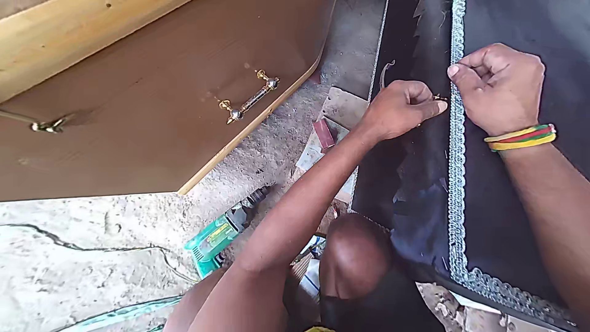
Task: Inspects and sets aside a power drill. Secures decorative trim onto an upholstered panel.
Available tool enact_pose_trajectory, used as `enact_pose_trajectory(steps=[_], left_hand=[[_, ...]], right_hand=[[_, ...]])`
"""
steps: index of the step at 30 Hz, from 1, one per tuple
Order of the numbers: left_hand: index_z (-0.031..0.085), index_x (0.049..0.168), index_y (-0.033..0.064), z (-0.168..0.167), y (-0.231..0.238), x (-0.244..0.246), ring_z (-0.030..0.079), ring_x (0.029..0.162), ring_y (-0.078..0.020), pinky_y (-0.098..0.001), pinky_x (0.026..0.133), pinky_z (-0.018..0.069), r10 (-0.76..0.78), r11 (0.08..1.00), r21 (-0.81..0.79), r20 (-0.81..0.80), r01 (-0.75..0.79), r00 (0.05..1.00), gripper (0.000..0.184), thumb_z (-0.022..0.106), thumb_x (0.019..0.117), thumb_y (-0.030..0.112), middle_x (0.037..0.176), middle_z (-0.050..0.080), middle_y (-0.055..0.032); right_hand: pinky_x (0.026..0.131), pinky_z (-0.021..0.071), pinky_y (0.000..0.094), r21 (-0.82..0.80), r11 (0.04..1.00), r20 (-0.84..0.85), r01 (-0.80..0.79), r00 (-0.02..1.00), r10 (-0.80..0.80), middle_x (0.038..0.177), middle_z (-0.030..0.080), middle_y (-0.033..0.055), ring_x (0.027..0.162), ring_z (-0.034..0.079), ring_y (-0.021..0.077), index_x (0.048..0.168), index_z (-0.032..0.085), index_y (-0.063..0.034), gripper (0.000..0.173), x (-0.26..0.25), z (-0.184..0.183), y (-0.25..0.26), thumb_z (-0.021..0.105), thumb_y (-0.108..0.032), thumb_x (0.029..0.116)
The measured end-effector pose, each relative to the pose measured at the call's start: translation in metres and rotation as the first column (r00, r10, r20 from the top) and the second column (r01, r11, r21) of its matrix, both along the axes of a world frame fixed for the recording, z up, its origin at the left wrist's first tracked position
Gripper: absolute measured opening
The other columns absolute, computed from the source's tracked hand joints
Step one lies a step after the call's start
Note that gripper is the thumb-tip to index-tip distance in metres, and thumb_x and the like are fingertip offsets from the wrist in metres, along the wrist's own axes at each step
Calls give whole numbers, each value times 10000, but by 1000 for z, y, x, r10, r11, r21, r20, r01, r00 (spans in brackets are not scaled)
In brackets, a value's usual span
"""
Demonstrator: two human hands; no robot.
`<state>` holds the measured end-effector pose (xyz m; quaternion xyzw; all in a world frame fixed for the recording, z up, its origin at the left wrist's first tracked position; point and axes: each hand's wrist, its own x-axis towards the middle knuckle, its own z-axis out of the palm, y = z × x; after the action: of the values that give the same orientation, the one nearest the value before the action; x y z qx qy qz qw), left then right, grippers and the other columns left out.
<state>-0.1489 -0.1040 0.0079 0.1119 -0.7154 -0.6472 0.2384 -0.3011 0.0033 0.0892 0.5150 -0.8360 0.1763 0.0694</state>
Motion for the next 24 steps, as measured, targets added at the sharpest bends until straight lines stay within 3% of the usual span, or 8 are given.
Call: enact_pose_trajectory(steps=[2,4,7,9,12,15,19,24], left_hand=[[668,839,52,-6,5,-5,581,699,-131,-352,650,488,-18,987,160,-66,28,998,287,659,1020,275,758,620,-37],[668,944,24,-10,7,-8,608,739,-124,-305,671,518,-88,934,338,-100,117,991,303,563,1072,278,834,653,-50],[669,1089,11,-11,7,-9,563,581,-97,-236,512,488,-185,814,536,-126,224,975,467,393,1124,386,765,626,-27],[658,1086,33,-8,4,-8,497,510,-91,-221,458,434,-237,736,630,-106,250,966,530,330,1126,447,693,563,-3],[674,995,55,-8,0,-5,463,470,-91,-226,441,428,-305,673,678,-110,296,946,465,392,1120,403,620,501,17],[687,1024,47,-7,-1,-2,479,493,-97,-230,470,452,-321,629,698,-169,343,932,368,433,1115,298,621,494,16],[694,1107,16,3,1,1,622,606,-99,-217,491,479,-247,704,676,-55,218,967,274,522,1084,228,785,694,-51],[734,1030,-27,10,4,4,673,670,-118,-250,583,541,-75,859,509,5,62,997,208,607,1037,137,790,733,-77]], right_hand=[[727,526,474,-7,1000,2,-2,1000,2,921,727,80,789,672,201,1107,718,-125,332,0,0,0,579,-411,1011],[722,524,475,-5,1000,3,-11,1000,11,915,724,78,784,670,199,1108,715,-122,335,0,0,0,579,-412,1011],[725,529,447,1,1000,0,-10,1000,10,924,727,58,789,672,168,1104,715,-132,338,0,0,0,570,-423,1012],[726,530,435,0,1000,1,-10,1000,10,918,726,56,784,669,157,1107,716,-129,342,-1,0,-1,567,-423,1012],[713,522,425,0,1000,15,-15,1000,15,906,715,48,770,654,149,1111,710,-127,342,-2,-1,-1,567,-420,1011],[720,517,418,13,1000,7,-9,1000,9,920,720,36,784,652,139,1117,716,-141,350,-3,-1,-1,558,-432,1005],[758,515,505,29,999,-24,19,1000,-18,958,731,80,846,683,220,1138,715,-130,371,4,0,-1,527,-427,1017],[736,483,607,42,999,-48,25,999,-23,951,719,158,869,690,347,1120,691,-92,377,11,1,-3,499,-403,1025]])
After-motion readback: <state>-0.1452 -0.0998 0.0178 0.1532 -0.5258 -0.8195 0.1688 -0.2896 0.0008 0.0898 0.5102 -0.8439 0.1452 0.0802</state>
